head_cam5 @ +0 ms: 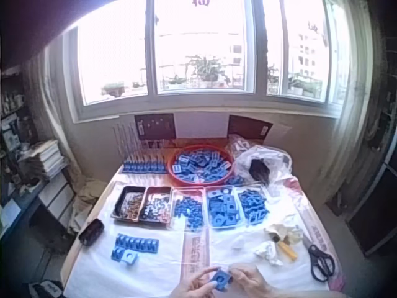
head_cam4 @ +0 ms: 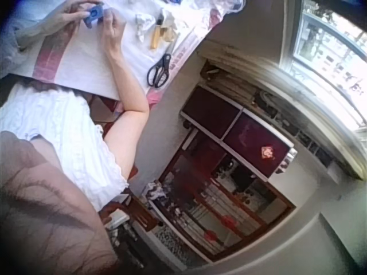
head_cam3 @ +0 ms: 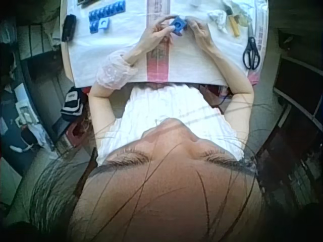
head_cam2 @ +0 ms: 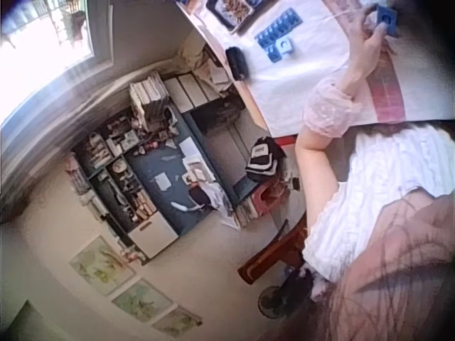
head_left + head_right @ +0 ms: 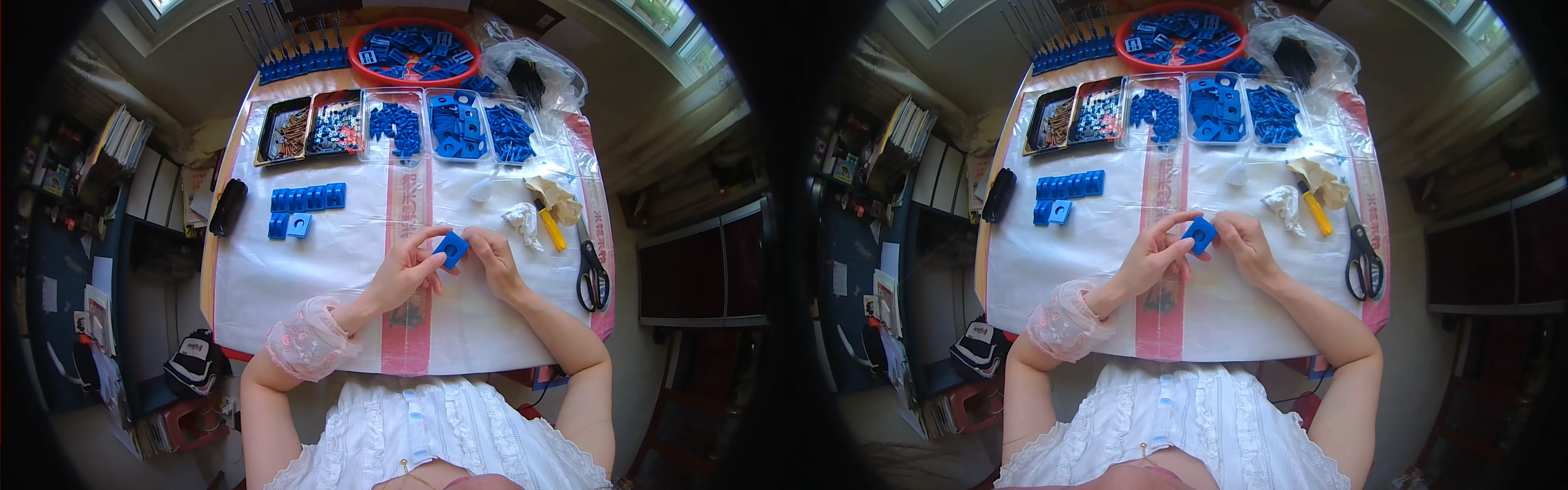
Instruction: The recorder is assembling blue plastic housings and inserting small metal components.
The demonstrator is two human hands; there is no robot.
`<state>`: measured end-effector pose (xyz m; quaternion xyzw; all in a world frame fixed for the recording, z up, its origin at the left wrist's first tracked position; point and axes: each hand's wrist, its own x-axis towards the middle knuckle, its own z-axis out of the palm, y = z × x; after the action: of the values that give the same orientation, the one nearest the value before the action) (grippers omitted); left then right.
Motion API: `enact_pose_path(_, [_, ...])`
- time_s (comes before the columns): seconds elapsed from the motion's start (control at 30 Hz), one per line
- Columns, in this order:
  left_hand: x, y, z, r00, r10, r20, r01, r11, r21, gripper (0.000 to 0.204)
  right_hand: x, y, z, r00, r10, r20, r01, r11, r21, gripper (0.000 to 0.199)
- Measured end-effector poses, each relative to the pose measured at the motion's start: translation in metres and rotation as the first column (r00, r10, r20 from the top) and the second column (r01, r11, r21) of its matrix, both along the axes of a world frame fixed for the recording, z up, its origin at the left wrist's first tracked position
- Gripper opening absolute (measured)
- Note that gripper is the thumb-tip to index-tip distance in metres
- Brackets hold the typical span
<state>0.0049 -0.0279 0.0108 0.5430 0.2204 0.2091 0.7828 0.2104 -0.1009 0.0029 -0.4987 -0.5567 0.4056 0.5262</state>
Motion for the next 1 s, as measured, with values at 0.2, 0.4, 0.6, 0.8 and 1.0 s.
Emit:
enact_pose_path(0.2, [0.0, 0.009, -0.005, 0.999, 0.037, -0.018, -0.039, 0.995, -0.096, 0.046, 0.003, 0.0, -0.004, 0.995, -0.02, -0.097, 0.015, 0.999, -0.051, 0.046])
enact_pose_path(0.4, [-0.007, 0.014, 0.026, 0.993, 0.097, 0.07, -0.074, 0.959, -0.272, 0.038, 0.004, 0.002, -0.003, 0.998, -0.002, -0.062, -0.002, 0.999, -0.053, 0.045])
enact_pose_path(0.6, [-0.031, 0.007, 0.059, 0.996, 0.004, 0.09, 0.025, 0.949, -0.315, 0.038, 0.002, 0.001, -0.001, 0.999, -0.002, -0.049, -0.003, 0.995, -0.1, 0.043])
enact_pose_path(0.8, [-0.085, -0.007, 0.07, 0.969, 0.061, -0.24, -0.06, 0.998, 0.011, 0.037, 0.002, -0.001, -0.001, 0.999, -0.002, -0.052, -0.004, 0.994, -0.11, 0.04])
enact_pose_path(1.0, [-0.134, 0.008, 0.055, 0.615, 0.72, -0.322, 0.127, 0.313, 0.941, 0.031, 0.001, 0.0, -0.002, 1.0, -0.011, -0.015, 0.009, 0.995, -0.101, 0.036])
